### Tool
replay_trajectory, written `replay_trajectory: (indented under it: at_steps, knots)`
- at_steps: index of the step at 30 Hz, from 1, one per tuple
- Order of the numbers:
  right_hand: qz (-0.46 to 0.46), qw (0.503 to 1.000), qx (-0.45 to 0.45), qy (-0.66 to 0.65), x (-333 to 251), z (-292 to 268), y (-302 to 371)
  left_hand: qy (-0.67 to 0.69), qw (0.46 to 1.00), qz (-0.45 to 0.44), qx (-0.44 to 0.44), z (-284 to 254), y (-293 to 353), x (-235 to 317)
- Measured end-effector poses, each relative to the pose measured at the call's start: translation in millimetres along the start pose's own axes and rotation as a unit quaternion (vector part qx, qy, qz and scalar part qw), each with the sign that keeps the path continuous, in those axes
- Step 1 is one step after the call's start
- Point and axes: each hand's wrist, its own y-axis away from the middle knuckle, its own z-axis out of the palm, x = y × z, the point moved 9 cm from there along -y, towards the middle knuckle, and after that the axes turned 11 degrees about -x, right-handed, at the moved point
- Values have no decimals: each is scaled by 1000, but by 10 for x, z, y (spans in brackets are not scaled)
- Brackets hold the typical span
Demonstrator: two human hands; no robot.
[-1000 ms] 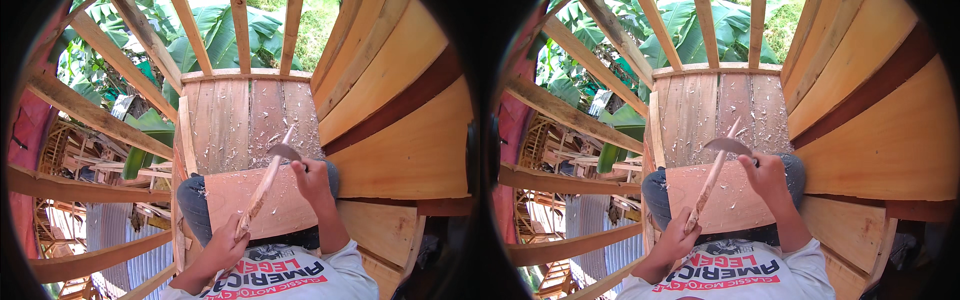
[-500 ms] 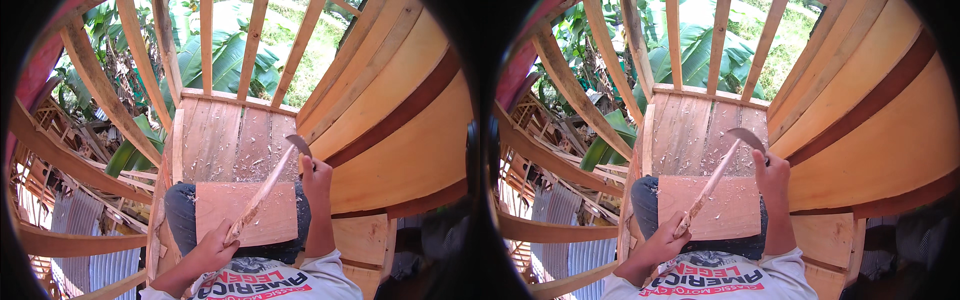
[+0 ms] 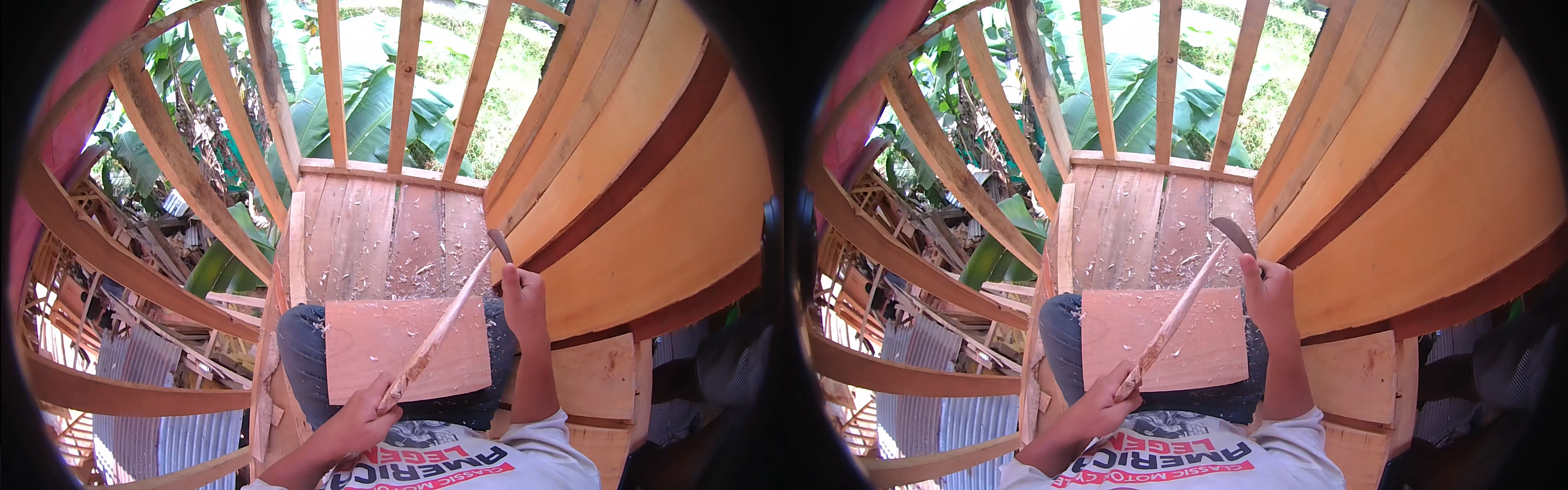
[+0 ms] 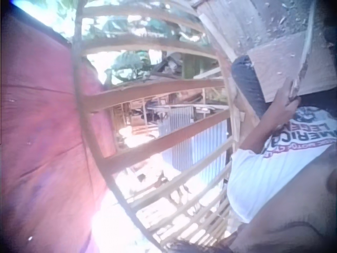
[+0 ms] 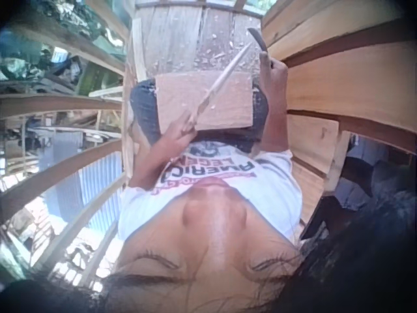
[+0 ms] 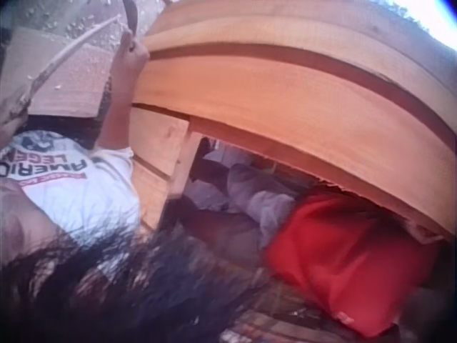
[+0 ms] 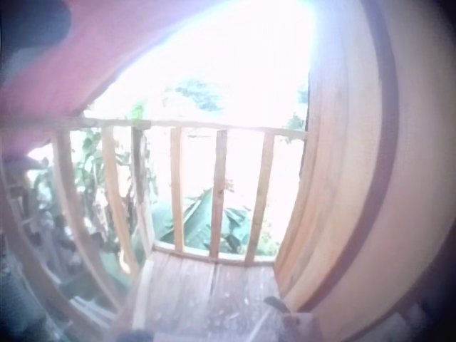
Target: The person sits cross-legged on a wooden platform and uses a curved knife to carve a long, thin piece of wood. They hold the wood in their left hand and shave off thin layers with the knife in their right hand, creating wood shavings that fall onto their lap and the platform.
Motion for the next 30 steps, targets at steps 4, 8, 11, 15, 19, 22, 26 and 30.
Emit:
replay_trajectory:
  at_steps: [4,8,11,15,19,22,26,30]
  knots:
    - [-147,985,-85,-22,-507,369,417,-11,999,3,39,-94,-57,68]
    - [-46,999,-1,-3,-73,-86,33,-74,995,-15,64,-52,9,275]
    - [-23,998,28,-49,35,-286,72,-67,996,-13,65,-38,0,180]
    - [-251,968,-15,18,-613,126,401,-8,1000,-2,28,39,-128,128]
    - [-10,997,54,-60,256,-310,45,-57,997,-4,53,-15,-76,302]
    - [-39,996,38,-66,245,-380,116,32,996,-62,61,-123,-142,-41]
    - [-186,980,-31,66,-273,83,283,19,999,-19,18,74,-340,245]
    - [26,996,90,8,512,-558,-94,-5,999,-32,20,114,-388,228]
